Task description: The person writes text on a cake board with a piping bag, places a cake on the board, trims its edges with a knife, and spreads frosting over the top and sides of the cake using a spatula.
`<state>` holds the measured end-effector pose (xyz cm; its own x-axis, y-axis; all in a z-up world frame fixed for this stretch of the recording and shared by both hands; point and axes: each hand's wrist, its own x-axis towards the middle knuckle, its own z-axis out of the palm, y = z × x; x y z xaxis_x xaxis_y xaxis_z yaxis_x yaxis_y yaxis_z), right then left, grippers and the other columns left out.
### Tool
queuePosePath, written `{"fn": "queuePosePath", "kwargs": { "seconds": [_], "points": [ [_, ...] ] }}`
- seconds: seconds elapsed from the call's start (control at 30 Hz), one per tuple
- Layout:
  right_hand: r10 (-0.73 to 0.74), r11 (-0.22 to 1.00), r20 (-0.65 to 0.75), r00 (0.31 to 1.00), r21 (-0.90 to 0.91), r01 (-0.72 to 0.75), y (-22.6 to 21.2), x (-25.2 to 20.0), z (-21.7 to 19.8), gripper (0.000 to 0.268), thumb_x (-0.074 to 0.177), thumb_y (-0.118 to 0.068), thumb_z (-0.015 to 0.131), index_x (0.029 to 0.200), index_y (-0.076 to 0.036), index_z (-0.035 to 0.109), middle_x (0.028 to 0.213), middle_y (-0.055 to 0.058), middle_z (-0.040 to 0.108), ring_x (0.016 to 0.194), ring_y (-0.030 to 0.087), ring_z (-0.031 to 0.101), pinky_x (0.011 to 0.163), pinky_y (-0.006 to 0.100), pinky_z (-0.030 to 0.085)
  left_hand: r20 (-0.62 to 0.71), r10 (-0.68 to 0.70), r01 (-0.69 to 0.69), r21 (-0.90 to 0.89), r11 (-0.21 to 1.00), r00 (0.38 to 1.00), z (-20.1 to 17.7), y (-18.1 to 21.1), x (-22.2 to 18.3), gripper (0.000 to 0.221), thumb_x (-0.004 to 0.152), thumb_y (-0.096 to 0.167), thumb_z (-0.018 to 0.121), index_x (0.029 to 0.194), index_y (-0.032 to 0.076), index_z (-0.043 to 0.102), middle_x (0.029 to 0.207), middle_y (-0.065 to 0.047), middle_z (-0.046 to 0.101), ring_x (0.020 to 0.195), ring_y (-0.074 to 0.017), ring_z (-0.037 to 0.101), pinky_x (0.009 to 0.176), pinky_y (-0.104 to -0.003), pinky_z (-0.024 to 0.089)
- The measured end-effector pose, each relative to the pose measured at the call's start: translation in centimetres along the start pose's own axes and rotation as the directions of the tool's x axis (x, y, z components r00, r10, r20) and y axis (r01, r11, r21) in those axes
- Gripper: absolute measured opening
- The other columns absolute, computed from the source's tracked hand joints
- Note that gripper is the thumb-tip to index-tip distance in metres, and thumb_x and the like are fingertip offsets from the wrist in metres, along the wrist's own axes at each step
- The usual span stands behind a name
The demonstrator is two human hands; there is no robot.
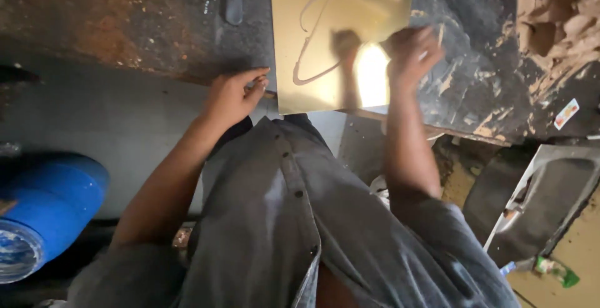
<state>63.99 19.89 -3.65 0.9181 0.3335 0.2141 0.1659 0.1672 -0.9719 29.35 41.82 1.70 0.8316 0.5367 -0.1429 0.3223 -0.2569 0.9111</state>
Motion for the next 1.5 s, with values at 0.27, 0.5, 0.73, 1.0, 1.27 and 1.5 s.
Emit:
{"fn": "queuePosePath", "kwargs": {
  "seconds": [0.27,0.5,0.73,1.0,1.27,1.5],
  "points": [
    [-0.179,0.982,0.154,0.972,0.086,0.168,-6.7,1.6,5.1,0.040,0.108,-0.035,0.061,0.087,-0.001,0.060,0.074,0.012,0.064,0.064,0.022,0.060,0.062,0.036,0.050,0.023,0.044,-0.040,-0.148,0.988,0.999,2.9,-0.2,-0.5,0.031,0.102,0.015,0.069,0.132,0.010,0.071,0.104,-0.012,0.079,0.082,-0.0172,0.077,0.074,-0.029,0.059],
    [0.117,0.969,0.439,0.891,0.145,-0.198,-8.8,-6.0,10.0,0.030,0.105,-0.027,0.068,0.109,0.001,0.059,0.083,0.013,0.066,0.066,0.020,0.060,0.075,0.036,0.053,0.352,0.182,0.129,-0.701,0.702,0.918,7.6,5.3,3.0,0.090,0.091,-0.007,0.056,0.168,0.012,0.013,0.163,-0.017,0.050,0.060,0.0011,0.051,0.054,-0.021,0.045],
    [0.158,0.950,0.292,0.943,0.217,-0.226,-10.0,-3.9,9.7,0.035,0.100,-0.019,0.070,0.077,-0.002,0.050,0.068,0.009,0.053,0.063,0.021,0.051,0.081,0.038,0.045,0.272,0.329,-0.189,-0.437,0.879,0.904,10.3,5.5,4.0,0.087,0.093,0.001,0.067,0.165,0.004,0.020,0.158,-0.007,0.056,0.083,-0.0032,0.063,0.069,-0.023,0.051],
    [0.233,0.936,0.271,0.934,0.199,-0.291,-7.4,-5.3,10.3,0.043,0.103,-0.021,0.068,0.070,-0.002,0.048,0.060,0.009,0.051,0.055,0.020,0.050,0.067,0.040,0.053,0.521,0.111,0.130,-0.403,0.906,0.846,7.7,5.5,0.1,0.092,0.088,-0.003,0.058,0.166,0.017,0.015,0.146,-0.011,0.058,0.064,-0.0133,0.066,0.061,-0.028,0.055],
    [0.111,0.994,0.261,0.959,-0.046,-0.103,-6.1,-4.8,10.8,0.035,0.103,-0.023,0.065,0.079,0.001,0.057,0.063,0.008,0.056,0.056,0.019,0.060,0.058,0.033,0.051,0.606,0.106,0.186,-0.399,0.898,0.788,9.4,6.6,0.1,0.099,0.090,0.000,0.055,0.167,0.020,-0.004,0.075,-0.011,0.073,0.067,-0.0165,0.075,0.066,-0.029,0.058],
    [-0.083,0.964,0.394,0.916,-0.201,0.174,-5.3,-5.6,7.8,0.041,0.110,-0.016,0.061,0.073,0.001,0.059,0.069,0.011,0.064,0.062,0.021,0.053,0.078,0.038,0.052,0.656,0.158,0.153,-0.391,0.908,0.738,9.8,6.7,0.4,0.098,0.093,0.006,0.060,0.167,0.017,-0.002,0.079,-0.010,0.077,0.070,-0.0145,0.076,0.073,-0.029,0.059]
  ]
}}
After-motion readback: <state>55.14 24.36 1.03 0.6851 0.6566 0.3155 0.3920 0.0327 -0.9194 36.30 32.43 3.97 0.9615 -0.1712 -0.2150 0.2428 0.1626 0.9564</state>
